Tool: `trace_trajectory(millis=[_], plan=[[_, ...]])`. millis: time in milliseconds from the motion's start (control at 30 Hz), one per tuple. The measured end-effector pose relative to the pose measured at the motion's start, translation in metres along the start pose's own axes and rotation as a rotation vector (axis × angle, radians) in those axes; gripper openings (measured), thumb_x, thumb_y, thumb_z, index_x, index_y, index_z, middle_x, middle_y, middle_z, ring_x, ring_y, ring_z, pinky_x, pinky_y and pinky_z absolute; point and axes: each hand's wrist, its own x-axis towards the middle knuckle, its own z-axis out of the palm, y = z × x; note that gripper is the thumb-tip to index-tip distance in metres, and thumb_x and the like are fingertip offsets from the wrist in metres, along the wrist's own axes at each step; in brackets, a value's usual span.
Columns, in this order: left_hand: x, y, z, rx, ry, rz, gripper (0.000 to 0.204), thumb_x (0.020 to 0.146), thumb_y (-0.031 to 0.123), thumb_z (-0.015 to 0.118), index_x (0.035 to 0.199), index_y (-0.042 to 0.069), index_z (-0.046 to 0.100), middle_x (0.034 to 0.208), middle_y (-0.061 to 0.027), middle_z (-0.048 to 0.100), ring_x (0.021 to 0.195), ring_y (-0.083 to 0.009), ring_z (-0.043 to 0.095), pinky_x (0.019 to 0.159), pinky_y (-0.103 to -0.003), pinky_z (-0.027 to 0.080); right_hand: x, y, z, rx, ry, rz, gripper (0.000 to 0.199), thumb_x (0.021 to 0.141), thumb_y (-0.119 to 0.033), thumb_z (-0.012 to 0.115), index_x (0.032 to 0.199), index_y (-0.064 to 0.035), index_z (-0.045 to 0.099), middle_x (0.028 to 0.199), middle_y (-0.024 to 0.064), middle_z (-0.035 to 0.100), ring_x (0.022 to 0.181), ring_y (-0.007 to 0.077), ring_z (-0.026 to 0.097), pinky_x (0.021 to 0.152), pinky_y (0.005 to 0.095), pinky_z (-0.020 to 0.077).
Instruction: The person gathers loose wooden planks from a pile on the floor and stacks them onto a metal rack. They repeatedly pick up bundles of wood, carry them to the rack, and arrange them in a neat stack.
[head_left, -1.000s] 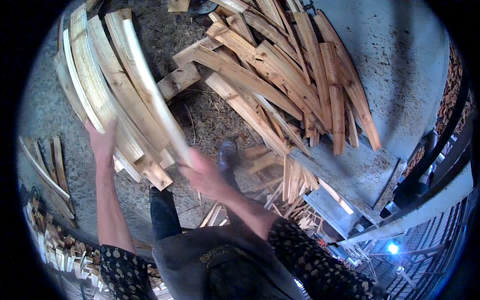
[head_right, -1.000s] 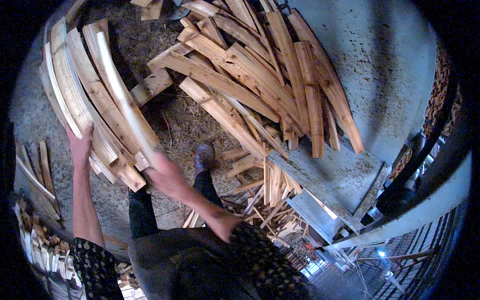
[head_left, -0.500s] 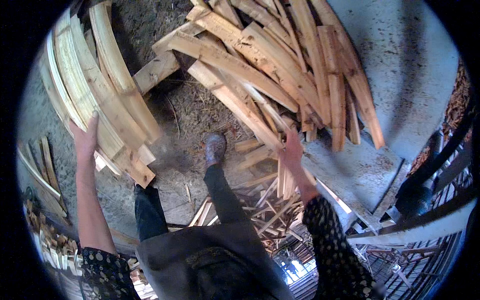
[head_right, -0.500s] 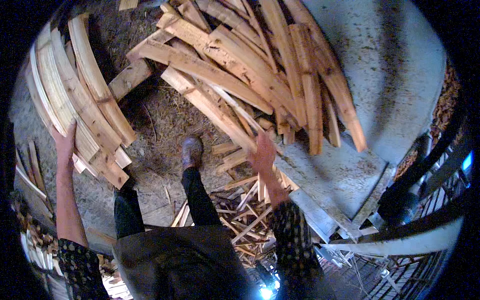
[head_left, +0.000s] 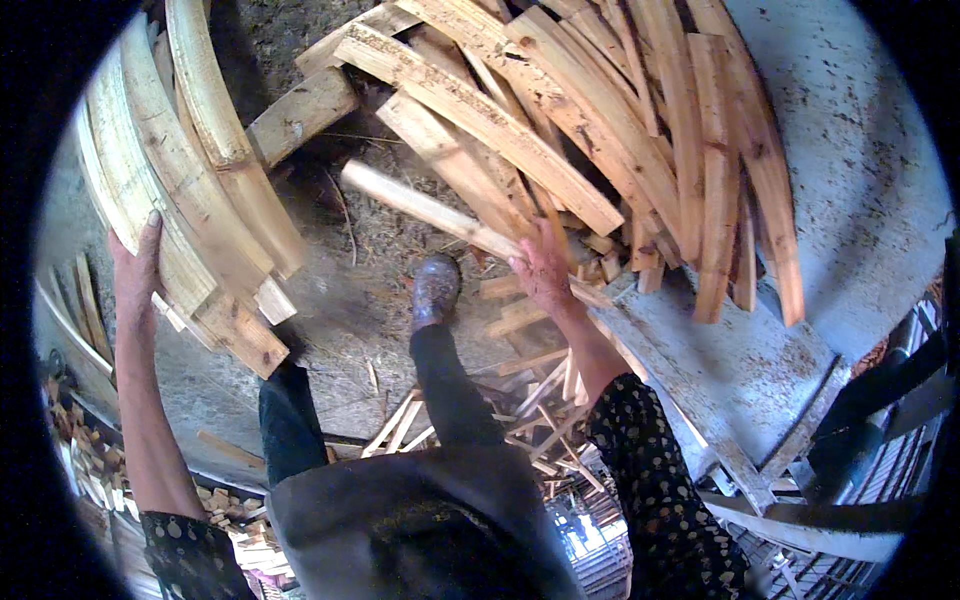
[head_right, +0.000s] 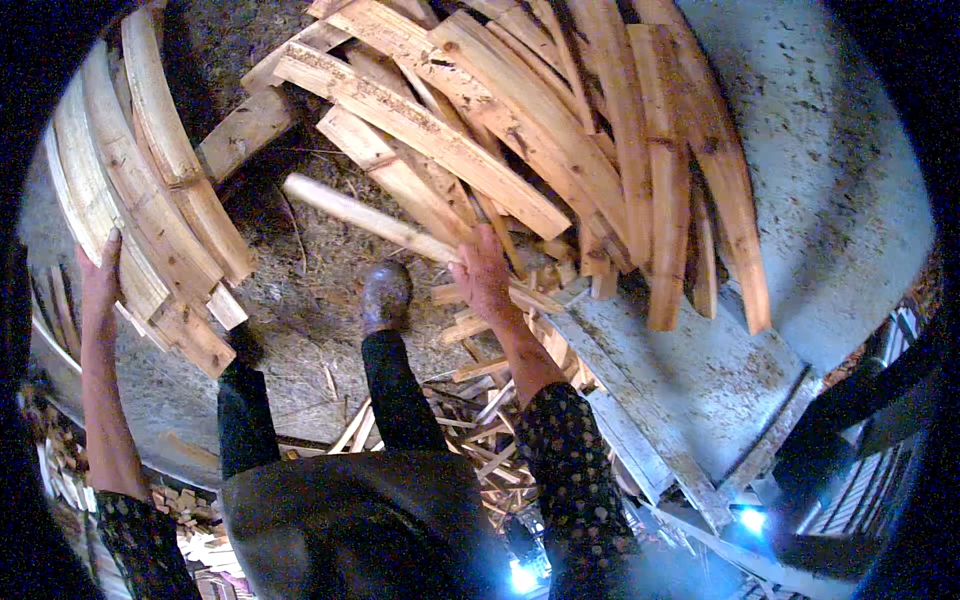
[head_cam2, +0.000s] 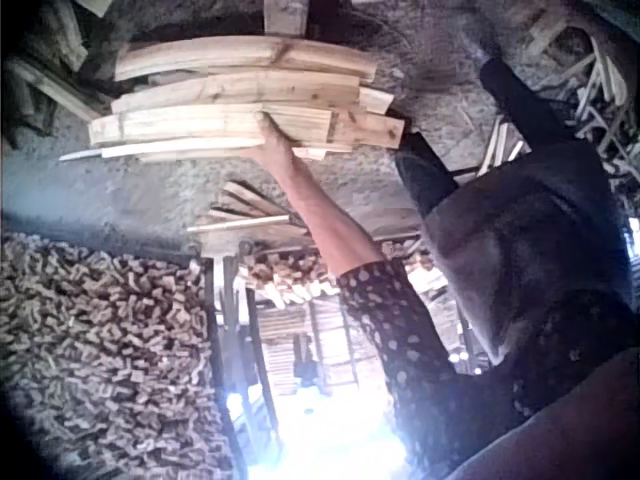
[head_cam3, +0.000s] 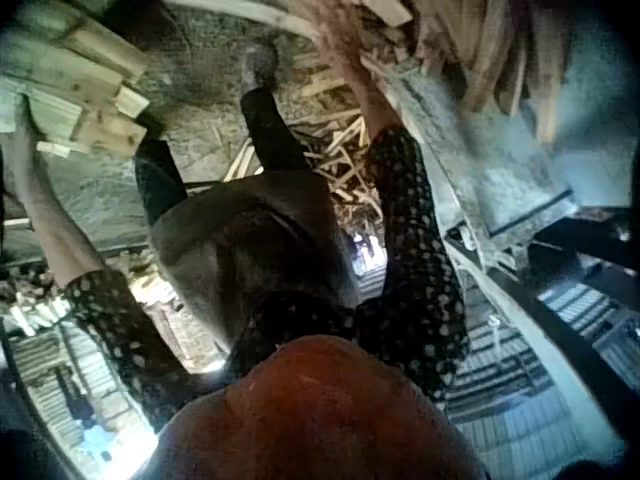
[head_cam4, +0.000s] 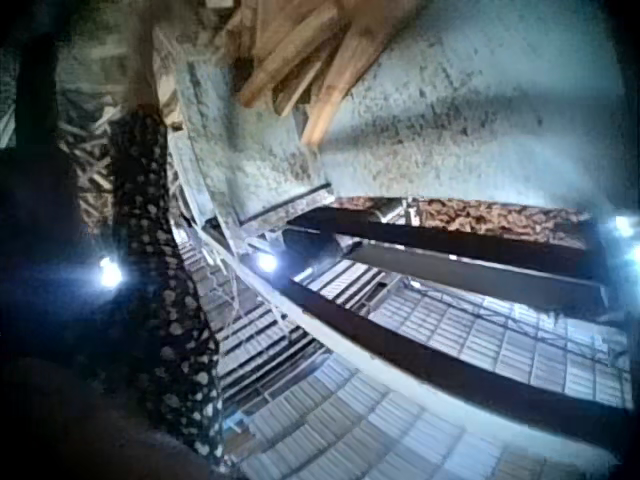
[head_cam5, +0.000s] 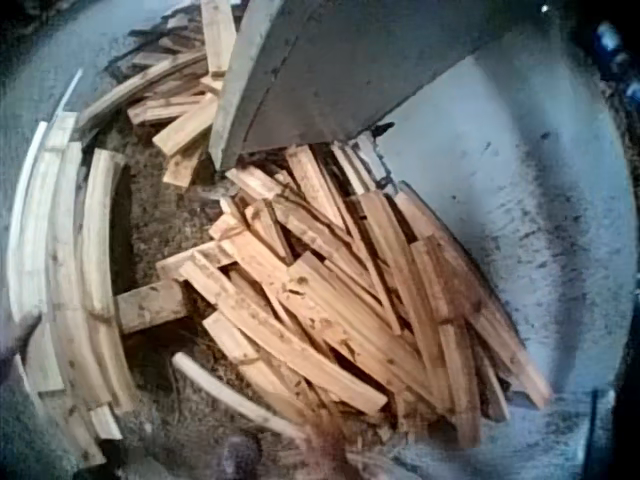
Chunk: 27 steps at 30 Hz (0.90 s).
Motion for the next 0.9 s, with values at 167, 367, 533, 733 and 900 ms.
trace_trajectory(millis=[167,367,533,733,900], plan=[[0.002,-0.013,-0.004,0.002,0.012,0.020,0.070,0.079,0.039,0.060,0.126,0.000,0.026,0.118,-0.0160,0.043,0.108,-0.0231,0.043,0.092,-0.034,0.034,0.012,-0.016,0.011,-0.103,0.032,0.112,0.024,0.071,-0.019,0.061,0.086,-0.0017,0.053,0.102,0.0235,0.043,0.089,0.0390,0.047,0.074,0.0432,0.0398],[-0.001,-0.001,0.001,0.003,0.071,0.071,0.067,0.078,0.036,0.062,0.123,0.000,0.029,0.114,-0.0157,0.045,0.102,-0.0228,0.046,0.087,-0.034,0.038,0.009,-0.015,0.005,-0.008,0.022,0.158,0.033,0.068,-0.017,0.064,0.095,-0.0015,0.051,0.092,0.0193,0.047,0.087,0.0365,0.048,0.073,0.0438,0.0395],[0.000,-0.004,0.001,0.028,0.078,0.189,0.070,0.079,0.034,0.059,0.130,0.002,0.024,0.121,-0.0153,0.042,0.110,-0.0240,0.043,0.093,-0.035,0.034,0.026,-0.021,0.016,-0.166,0.173,0.131,0.072,0.060,-0.019,0.071,0.118,0.0035,0.036,0.105,0.0224,0.046,0.098,0.0379,0.045,0.086,0.0432,0.0358],[-0.003,-0.001,0.006,-0.010,0.065,0.061,0.072,0.079,0.036,0.060,0.131,0.003,0.023,0.122,-0.0158,0.042,0.110,-0.0239,0.043,0.094,-0.035,0.033,0.023,-0.030,0.037,-0.169,0.108,0.319,0.096,0.053,-0.028,0.077,0.128,0.0002,0.024,0.117,0.0222,0.039,0.107,0.0391,0.039,0.088,0.0494,0.0329],[-0.009,0.007,0.006,0.023,0.129,0.117,0.073,0.077,0.038,0.062,0.128,0.000,0.026,0.119,-0.0171,0.043,0.108,-0.0244,0.045,0.092,-0.035,0.035,0.016,-0.069,0.071,-0.248,-0.190,0.554,0.075,0.056,-0.023,0.075,0.119,-0.0064,0.038,0.110,0.0173,0.044,0.101,0.0350,0.046,0.079,0.0482,0.0383]])
